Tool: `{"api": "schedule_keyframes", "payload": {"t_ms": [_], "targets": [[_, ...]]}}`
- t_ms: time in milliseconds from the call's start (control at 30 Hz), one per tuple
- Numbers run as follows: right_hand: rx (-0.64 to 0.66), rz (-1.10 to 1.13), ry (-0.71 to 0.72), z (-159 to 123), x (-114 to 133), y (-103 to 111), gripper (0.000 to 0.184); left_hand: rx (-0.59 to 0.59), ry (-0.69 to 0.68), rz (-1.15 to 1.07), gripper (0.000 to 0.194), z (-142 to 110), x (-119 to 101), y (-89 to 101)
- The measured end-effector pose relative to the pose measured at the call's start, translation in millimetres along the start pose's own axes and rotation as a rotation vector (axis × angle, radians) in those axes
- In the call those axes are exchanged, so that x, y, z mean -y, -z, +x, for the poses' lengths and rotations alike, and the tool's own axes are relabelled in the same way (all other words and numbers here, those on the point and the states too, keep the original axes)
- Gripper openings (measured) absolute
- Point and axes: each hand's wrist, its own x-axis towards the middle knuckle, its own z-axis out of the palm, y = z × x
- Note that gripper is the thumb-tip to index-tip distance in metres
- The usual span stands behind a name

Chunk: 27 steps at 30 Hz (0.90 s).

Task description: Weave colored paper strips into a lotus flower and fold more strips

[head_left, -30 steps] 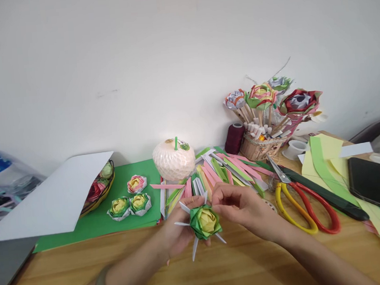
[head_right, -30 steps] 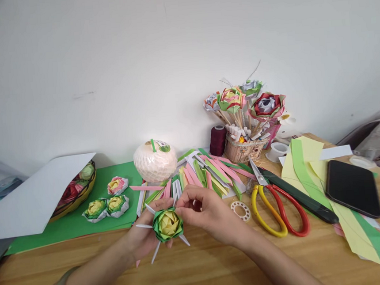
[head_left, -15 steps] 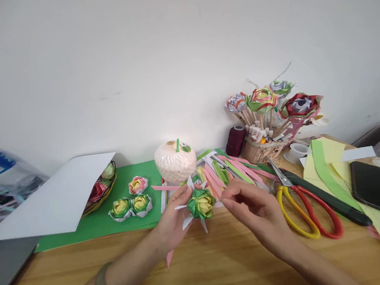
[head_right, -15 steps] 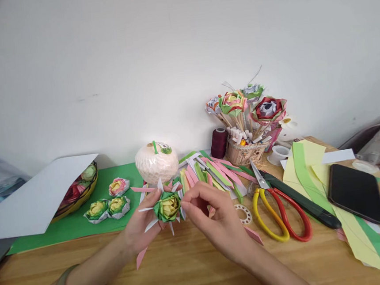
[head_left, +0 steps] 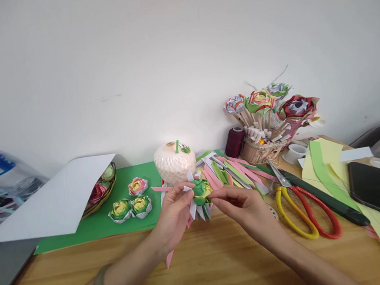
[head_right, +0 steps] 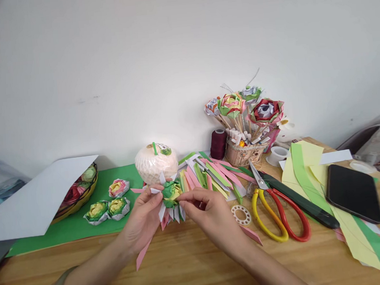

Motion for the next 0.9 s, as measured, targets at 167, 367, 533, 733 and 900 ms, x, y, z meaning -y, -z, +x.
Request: {"api": "schedule_keyframes", "payload": {"t_ms": [167,367,533,733,900], "targets": [[-0.066,0.171,-0.153,3.0,1.4,0.1,0.017,0.046,-0.11,0.095,0.008,-0.1,0.7,1.0],[-0.038,0.271,-0.22,5.0,2.6,-0.2,0.018,0.113,-0.255,0.246,0.01,0.0,3.9,5.7],[-0.046,0.253,-0.214,5.1,1.2,0.0,0.022,0.114,-0.313,0.332,0.012,-0.6,5.0,7.7],[-0.067,0.112,-0.149,2.2,-0.8,-1.8,0.017,0.081,-0.246,0.271,0.01,-2.2,5.0,4.1],[-0.151,-0.193,-0.011,-2.1,-4.5,-5.9,0.013,0.076,-0.283,0.322,0.009,-3.4,8.3,6.7]]}}
